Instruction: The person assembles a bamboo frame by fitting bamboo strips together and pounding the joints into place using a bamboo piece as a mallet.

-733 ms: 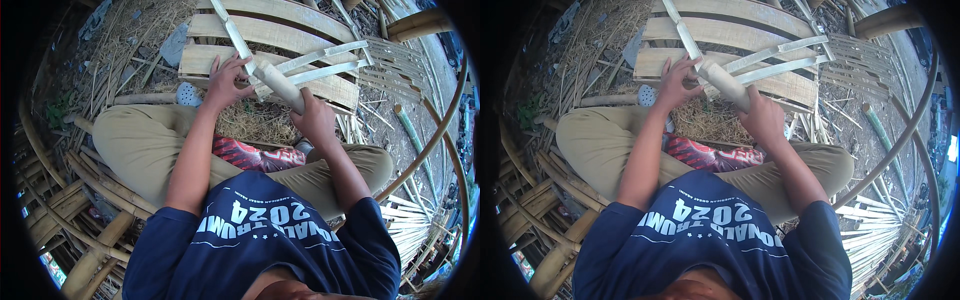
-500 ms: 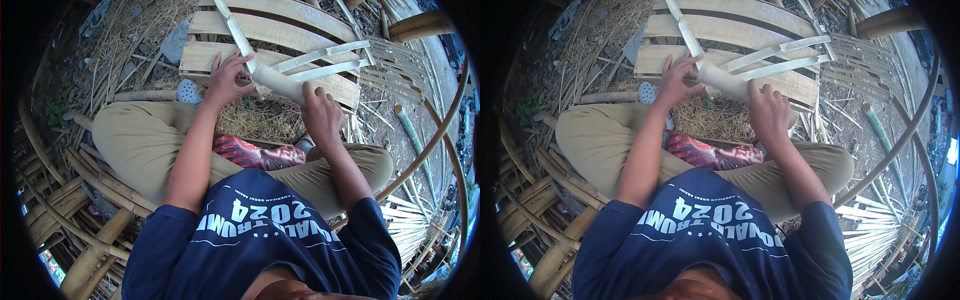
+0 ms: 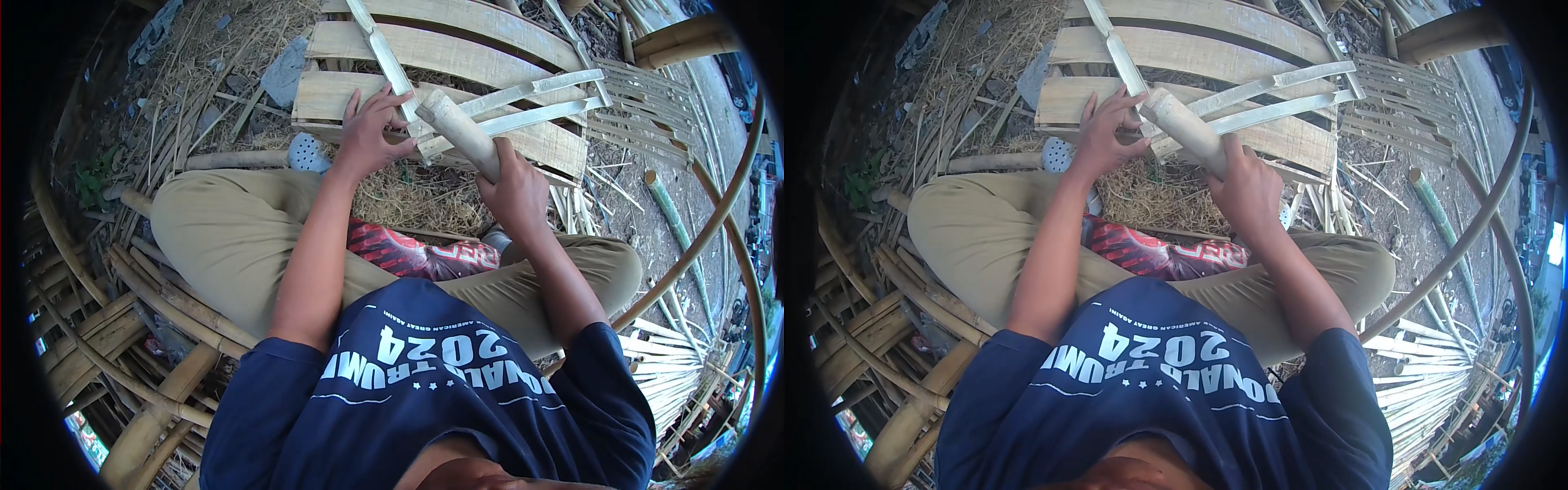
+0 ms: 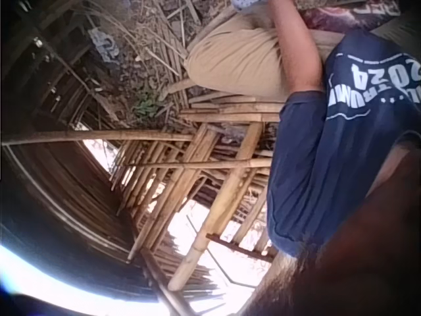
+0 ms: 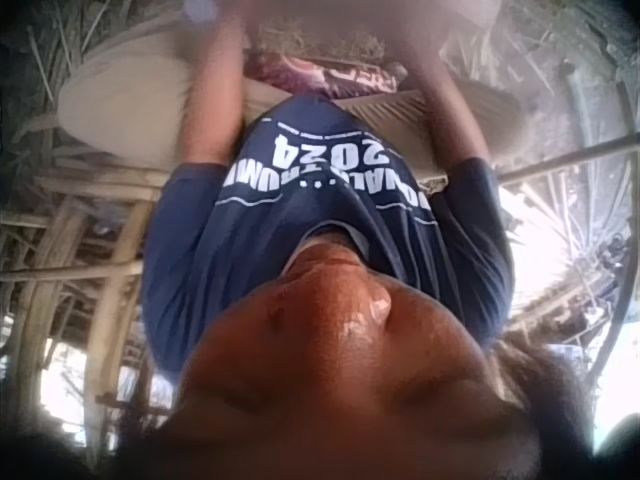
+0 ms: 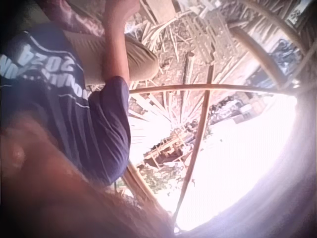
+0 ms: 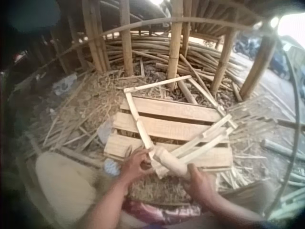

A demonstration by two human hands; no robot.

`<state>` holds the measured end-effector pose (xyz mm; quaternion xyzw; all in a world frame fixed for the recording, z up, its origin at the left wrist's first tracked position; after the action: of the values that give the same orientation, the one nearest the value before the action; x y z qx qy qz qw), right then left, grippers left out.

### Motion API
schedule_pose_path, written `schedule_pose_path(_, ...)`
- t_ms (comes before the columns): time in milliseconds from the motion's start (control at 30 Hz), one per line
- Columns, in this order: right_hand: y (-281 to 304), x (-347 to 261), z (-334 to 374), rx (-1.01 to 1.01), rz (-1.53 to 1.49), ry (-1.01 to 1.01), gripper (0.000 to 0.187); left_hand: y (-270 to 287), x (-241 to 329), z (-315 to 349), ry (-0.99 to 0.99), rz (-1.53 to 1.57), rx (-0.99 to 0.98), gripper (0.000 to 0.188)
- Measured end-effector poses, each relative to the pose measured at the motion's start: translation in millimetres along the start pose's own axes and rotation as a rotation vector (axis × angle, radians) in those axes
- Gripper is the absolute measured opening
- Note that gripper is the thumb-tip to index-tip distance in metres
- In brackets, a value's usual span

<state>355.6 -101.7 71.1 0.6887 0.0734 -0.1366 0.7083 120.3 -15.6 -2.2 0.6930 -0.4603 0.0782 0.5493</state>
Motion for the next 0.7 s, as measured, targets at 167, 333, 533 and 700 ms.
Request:
schedule_pose_path(167,1.0,7.2,-2.9,0.014,-0.218,-0.079,0.051,0.6,-1.3,0.4,0.040,-0.008,-0.025,0.026)
schedule_pose_path(333,13.9,-0.4,3.7,0.197,0.082,0.060,0.056,0.7,0.3,2.4,0.003,0.001,-0.006,0.025)
schedule_pose_path(533,11.2,3.5,0.9,0.184,0.029,0.104,0.058,-0.6,-1.6,0.2,-0.024,0.001,0.015,0.026)
schedule_pose_path(700,5.7,5.8,-1.5,0.107,0.025,0.046,0.058,-1.4,-3.3,1.0,-0.007,0.002,0.008,0.027)
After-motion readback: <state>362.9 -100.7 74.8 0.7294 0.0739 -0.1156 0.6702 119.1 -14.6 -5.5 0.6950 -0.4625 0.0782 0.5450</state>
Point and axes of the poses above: each hand's wrist, its own z-axis away from the middle knuckle, its own y-axis out of the back of the hand, x = y × z, the point moved 6 cm from there along -z, towards the middle knuckle, and after that the axes turned 6 degrees about -y, right-handed, at the moved point
